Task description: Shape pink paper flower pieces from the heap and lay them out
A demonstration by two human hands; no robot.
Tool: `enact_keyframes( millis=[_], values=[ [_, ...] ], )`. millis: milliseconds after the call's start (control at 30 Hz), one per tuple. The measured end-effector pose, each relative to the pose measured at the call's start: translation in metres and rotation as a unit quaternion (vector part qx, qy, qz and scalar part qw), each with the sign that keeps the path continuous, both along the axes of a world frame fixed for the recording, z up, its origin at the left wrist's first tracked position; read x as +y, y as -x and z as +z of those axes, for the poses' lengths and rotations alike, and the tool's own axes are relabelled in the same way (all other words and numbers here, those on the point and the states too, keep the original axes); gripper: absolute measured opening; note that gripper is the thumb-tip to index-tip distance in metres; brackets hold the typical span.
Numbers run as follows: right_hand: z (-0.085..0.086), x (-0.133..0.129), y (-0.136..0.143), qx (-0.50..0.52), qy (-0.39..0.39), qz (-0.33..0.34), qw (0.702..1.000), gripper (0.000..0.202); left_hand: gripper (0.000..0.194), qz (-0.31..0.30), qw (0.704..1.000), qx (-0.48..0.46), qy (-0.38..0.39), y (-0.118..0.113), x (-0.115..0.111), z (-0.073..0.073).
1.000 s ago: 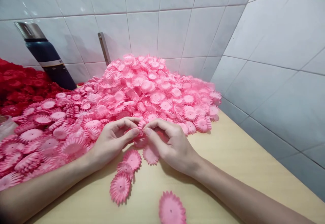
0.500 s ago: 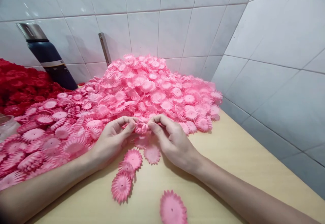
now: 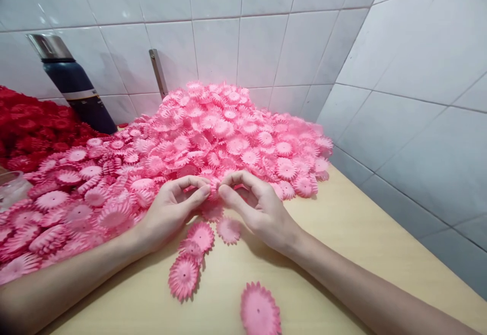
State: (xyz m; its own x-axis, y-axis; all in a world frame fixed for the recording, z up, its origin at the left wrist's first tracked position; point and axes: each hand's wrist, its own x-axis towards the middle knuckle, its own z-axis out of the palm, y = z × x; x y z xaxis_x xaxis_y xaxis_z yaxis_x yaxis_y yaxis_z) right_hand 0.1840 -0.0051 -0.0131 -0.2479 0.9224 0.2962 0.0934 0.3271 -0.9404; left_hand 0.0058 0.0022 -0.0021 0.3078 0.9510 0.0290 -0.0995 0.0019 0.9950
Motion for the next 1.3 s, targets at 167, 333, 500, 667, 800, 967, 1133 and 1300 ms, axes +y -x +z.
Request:
enact_keyframes(
  millis=[167,333,500,667,800,967,1133,1300],
  values=[
    [-0.002,0.001,0.001,-0.069,-0.053,-0.034,0.996,0.017,0.017,-0.026,1.0,0.006,-0.014,-0.001,-0.001,0.002],
    [-0.002,0.001,0.0,-0.041,-0.052,-0.028,0.997,0.009,0.019,0.026,1.0,-0.006,-0.005,-0.002,0.001,-0.003],
    [-0.002,-0.001,0.0,-0.042,-0.057,-0.04,0.997,0.006,0.019,0.007,1.0,-0.006,-0.003,-0.001,0.001,-0.002],
    [-0.002,-0.002,0.0,-0.073,-0.081,-0.017,0.994,0.004,0.027,-0.034,0.999,-0.022,-0.02,0.0,-0.001,0.0],
    [-0.001,-0.002,0.0,-0.073,-0.068,-0.013,0.995,0.007,0.022,0.006,1.0,0.016,-0.017,-0.001,0.001,-0.002],
    [-0.003,-0.001,0.001,-0.042,-0.025,-0.044,0.998,0.015,0.031,0.029,1.0,0.002,-0.012,0.0,0.001,-0.005],
    [-0.009,0.015,-0.008,0.038,0.019,-0.184,0.982,0.02,0.035,0.074,0.991,-0.104,0.036,0.001,0.004,-0.009],
    [-0.007,0.018,-0.008,0.056,-0.024,-0.189,0.98,0.016,0.028,0.093,0.983,-0.148,0.053,-0.001,0.007,-0.008]
  ],
)
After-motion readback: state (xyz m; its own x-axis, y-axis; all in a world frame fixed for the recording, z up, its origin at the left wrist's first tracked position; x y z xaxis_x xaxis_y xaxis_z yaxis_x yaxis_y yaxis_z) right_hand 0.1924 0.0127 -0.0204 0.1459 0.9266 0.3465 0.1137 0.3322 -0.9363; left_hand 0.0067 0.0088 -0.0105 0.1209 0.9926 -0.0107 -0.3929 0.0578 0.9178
